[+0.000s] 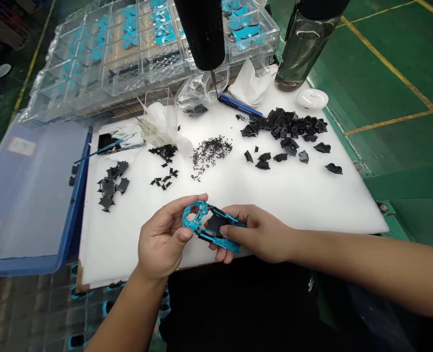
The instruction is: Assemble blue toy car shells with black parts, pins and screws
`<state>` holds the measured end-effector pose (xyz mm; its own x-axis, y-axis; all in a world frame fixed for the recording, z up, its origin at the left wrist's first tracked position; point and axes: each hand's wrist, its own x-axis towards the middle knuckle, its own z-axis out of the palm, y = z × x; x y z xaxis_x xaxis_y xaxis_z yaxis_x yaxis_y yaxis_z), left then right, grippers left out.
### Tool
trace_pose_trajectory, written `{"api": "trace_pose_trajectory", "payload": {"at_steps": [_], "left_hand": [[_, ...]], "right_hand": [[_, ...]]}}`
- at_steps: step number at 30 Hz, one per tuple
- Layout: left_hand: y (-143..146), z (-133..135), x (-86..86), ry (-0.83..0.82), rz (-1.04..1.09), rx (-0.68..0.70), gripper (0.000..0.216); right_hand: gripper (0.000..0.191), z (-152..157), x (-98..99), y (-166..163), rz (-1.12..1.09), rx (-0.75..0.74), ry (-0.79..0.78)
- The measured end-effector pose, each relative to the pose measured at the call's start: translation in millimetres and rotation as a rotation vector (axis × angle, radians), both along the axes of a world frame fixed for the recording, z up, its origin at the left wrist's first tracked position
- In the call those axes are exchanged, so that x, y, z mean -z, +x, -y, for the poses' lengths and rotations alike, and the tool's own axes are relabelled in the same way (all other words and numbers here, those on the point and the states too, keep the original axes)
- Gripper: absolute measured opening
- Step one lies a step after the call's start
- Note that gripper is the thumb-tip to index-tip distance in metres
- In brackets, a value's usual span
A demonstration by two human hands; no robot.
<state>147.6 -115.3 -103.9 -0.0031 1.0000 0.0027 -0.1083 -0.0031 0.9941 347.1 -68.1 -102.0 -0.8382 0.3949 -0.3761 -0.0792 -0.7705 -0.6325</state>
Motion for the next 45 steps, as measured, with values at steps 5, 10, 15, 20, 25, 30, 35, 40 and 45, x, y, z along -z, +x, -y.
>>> {"api": "trace_pose_trajectory", "payload": {"at_steps": [5, 10, 15, 20, 25, 30, 35, 40, 45], "left_hand": [[-1.2, 0.9, 2.8, 0.005, 0.006, -0.01, 0.039], [-2.7, 2.8, 4.5, 0.0, -0.006, 0.011, 0.041], [-2.7, 2.2, 4.1, -0.019, 0.006, -0.022, 0.04], [-2.9, 0.5, 4.4, 0.007, -0.007, -0.027, 0.039], [-2.7, -0.2, 4.2, -0.009, -0.018, -0.027, 0.038], [-1.6, -0.7, 3.6, -0.03, -0.035, -0.082, 0.043], [0.0, -2.3, 3.6, -0.015, -0.059, -0.104, 0.046], [0.8, -3.6, 3.5, -0.023, -0.039, -0.104, 0.045], [1.6, -2.6, 3.8, -0.008, -0.055, -0.124, 0.047]], "right_hand": [[0.011, 0.6, 0.7, 0.6, 0.001, 0.025, -0.007], [0.012, 2.1, 1.6, 1.4, 0.007, 0.02, 0.03], [0.016, 1.8, -0.2, 1.3, 0.005, 0.026, 0.001], [0.016, 0.9, -0.2, 0.5, 0.026, 0.043, -0.037], [0.011, -1.3, -2.6, 1.8, 0.054, 0.028, -0.013], [0.01, -3.4, -4.4, 1.3, 0.019, 0.037, -0.09], [0.013, -3.3, -1.9, -0.5, -0.036, 0.052, -0.151], [0.019, -3.5, -0.8, -0.4, -0.031, 0.025, -0.177], [0.017, -4.0, 0.0, -1.1, -0.011, 0.027, -0.165]]}}
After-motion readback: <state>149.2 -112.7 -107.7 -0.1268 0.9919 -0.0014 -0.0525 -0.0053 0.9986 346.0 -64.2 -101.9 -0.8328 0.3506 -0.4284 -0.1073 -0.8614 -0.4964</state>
